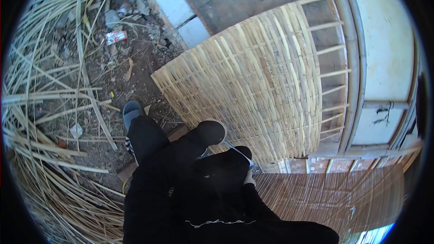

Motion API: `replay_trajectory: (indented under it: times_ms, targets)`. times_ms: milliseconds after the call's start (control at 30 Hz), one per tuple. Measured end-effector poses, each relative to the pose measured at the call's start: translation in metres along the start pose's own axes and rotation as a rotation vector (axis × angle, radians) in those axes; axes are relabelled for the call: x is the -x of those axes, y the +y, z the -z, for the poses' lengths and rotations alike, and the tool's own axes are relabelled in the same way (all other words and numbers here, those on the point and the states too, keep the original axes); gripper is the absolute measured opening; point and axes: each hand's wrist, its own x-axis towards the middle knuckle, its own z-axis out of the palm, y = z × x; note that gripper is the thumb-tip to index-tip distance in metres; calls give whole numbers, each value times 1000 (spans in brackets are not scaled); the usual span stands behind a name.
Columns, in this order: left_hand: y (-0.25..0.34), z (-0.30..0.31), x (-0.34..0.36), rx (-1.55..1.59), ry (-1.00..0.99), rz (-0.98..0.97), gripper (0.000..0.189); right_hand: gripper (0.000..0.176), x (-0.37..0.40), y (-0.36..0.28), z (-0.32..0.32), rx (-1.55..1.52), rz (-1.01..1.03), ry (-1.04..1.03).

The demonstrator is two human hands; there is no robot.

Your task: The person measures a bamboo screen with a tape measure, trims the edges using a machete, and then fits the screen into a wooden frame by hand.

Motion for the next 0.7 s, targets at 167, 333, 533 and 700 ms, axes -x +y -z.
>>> replay_trajectory:
  times_ms: [167,333,533,700]
  targets:
    - [-3,-15,-23,-77,-97,39,36,82,20,-21,15,-201,-305,13]
    - [7,-3,-15,-105,-212,-133,40,65,74,-80,40,-418,-396,4]
    - [6,-18,-26,-131,-383,-61,43,71,119,-93,65,-650,-202,139]
    - [16,-37,-26,-64,-406,-135,43,73,146,-88,98,-757,-504,-49]
